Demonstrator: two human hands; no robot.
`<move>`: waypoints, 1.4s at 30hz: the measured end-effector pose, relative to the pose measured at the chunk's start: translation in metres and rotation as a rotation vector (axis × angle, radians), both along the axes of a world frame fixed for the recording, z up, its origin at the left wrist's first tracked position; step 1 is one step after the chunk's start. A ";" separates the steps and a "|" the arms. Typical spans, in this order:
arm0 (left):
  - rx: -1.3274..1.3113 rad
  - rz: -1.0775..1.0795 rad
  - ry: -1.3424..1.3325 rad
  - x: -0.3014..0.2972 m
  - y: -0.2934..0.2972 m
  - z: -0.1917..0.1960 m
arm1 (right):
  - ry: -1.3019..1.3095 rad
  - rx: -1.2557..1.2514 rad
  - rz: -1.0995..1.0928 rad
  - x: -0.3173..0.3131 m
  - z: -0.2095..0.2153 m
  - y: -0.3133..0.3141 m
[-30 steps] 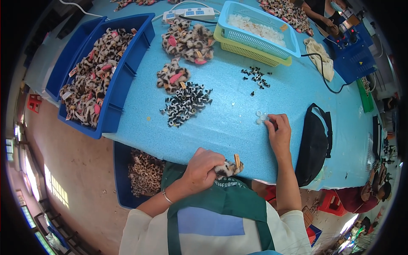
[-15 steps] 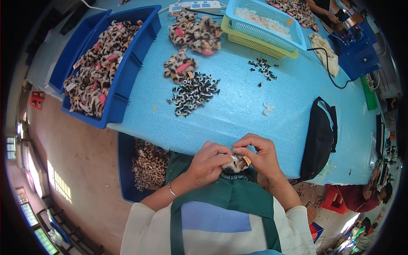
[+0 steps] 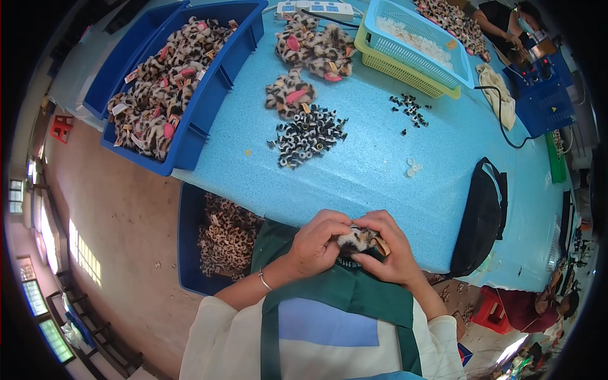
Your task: Manually attaching plastic components to small leopard-print fabric pieces at a production table.
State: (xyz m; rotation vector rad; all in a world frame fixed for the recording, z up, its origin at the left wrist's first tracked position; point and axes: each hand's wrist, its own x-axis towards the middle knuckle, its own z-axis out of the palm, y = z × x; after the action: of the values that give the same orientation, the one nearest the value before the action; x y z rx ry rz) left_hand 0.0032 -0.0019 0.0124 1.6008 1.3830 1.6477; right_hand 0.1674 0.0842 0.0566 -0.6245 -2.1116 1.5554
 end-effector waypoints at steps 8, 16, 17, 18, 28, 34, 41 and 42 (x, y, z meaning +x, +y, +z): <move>0.014 -0.066 0.039 0.000 0.006 -0.002 | 0.184 -0.293 -0.159 0.003 -0.043 0.000; -0.080 -0.007 -0.037 0.004 0.003 -0.003 | 0.094 -0.440 -0.160 0.001 -0.026 0.004; -0.078 0.000 -0.036 0.004 0.004 -0.003 | 0.053 -0.364 -0.190 0.000 -0.024 0.003; -0.081 0.003 -0.034 0.005 0.005 -0.004 | 0.014 -0.287 -0.219 -0.002 -0.023 0.003; -0.091 0.071 -0.016 0.002 0.001 -0.009 | -0.008 0.012 -0.247 -0.013 -0.028 -0.005; 0.119 0.043 0.097 -0.015 -0.001 0.003 | 0.058 -0.217 0.078 -0.005 -0.013 0.027; 0.022 -0.204 -0.027 -0.028 -0.006 -0.004 | 0.013 -0.387 -0.014 -0.009 -0.018 0.034; 0.022 -0.206 -0.026 -0.027 -0.009 -0.003 | 0.014 -0.388 -0.016 -0.015 -0.019 0.036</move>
State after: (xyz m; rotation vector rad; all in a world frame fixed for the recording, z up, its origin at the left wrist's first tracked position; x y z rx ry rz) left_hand -0.0235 -0.0114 0.0093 1.6671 1.1483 1.5603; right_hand 0.1527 0.1203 0.0381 -0.7519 -1.7991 1.9716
